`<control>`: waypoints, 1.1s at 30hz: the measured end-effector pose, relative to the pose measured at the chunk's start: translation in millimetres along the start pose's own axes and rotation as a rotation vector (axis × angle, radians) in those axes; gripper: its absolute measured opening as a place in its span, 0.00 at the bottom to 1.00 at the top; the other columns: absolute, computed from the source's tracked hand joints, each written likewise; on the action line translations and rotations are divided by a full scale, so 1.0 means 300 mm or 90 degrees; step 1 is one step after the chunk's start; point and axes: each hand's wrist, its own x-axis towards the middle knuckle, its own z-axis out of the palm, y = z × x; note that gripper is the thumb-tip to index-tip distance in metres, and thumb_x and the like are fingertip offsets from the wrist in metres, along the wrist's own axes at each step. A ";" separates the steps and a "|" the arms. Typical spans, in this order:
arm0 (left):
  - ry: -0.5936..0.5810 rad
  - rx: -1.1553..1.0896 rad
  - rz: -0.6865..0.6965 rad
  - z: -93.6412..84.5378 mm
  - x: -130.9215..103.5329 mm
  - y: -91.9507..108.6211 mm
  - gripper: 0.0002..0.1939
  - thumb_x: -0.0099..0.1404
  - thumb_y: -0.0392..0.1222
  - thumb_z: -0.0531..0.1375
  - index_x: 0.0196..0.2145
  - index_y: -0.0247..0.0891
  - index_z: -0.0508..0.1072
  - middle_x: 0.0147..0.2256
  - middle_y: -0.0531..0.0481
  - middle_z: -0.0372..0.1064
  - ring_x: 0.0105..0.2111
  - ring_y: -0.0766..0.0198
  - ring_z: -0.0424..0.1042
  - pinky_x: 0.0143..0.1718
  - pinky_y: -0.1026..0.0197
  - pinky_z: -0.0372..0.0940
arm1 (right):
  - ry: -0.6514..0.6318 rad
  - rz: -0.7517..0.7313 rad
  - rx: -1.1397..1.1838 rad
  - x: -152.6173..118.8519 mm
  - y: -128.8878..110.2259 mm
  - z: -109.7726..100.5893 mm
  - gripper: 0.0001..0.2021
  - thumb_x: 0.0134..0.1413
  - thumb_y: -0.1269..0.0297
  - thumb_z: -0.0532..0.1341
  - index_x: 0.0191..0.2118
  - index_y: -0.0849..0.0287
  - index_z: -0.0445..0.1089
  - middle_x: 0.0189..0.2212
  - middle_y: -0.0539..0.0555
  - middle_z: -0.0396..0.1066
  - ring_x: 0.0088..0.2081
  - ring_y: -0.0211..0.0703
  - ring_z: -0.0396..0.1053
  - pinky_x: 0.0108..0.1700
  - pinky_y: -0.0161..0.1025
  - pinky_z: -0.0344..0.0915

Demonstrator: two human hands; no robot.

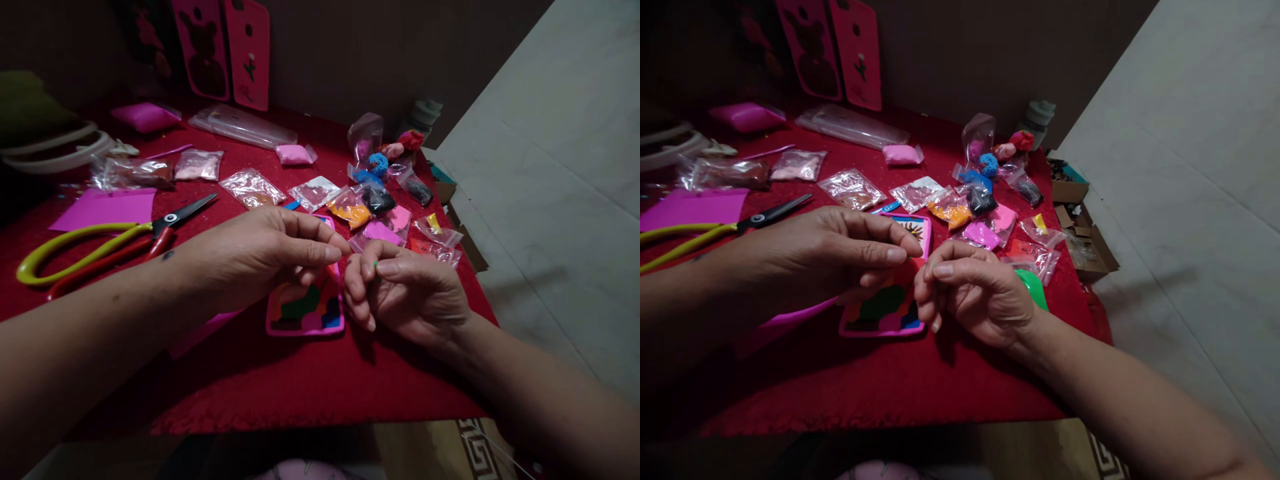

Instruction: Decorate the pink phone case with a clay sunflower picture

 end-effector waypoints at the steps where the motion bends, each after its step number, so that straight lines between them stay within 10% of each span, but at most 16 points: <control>1: 0.002 -0.002 -0.001 0.000 -0.001 0.000 0.03 0.59 0.30 0.64 0.31 0.32 0.79 0.18 0.51 0.66 0.13 0.72 0.61 0.12 0.73 0.59 | 0.002 -0.003 0.000 -0.001 0.001 0.000 0.06 0.46 0.66 0.66 0.25 0.62 0.71 0.23 0.53 0.74 0.22 0.40 0.73 0.22 0.34 0.69; 33: -0.018 -0.018 -0.008 -0.005 -0.002 -0.002 0.03 0.59 0.30 0.64 0.31 0.31 0.79 0.18 0.51 0.65 0.15 0.72 0.62 0.13 0.74 0.61 | -0.021 -0.030 -0.005 0.000 0.006 -0.013 0.04 0.47 0.67 0.65 0.27 0.60 0.71 0.23 0.51 0.72 0.22 0.39 0.71 0.21 0.33 0.67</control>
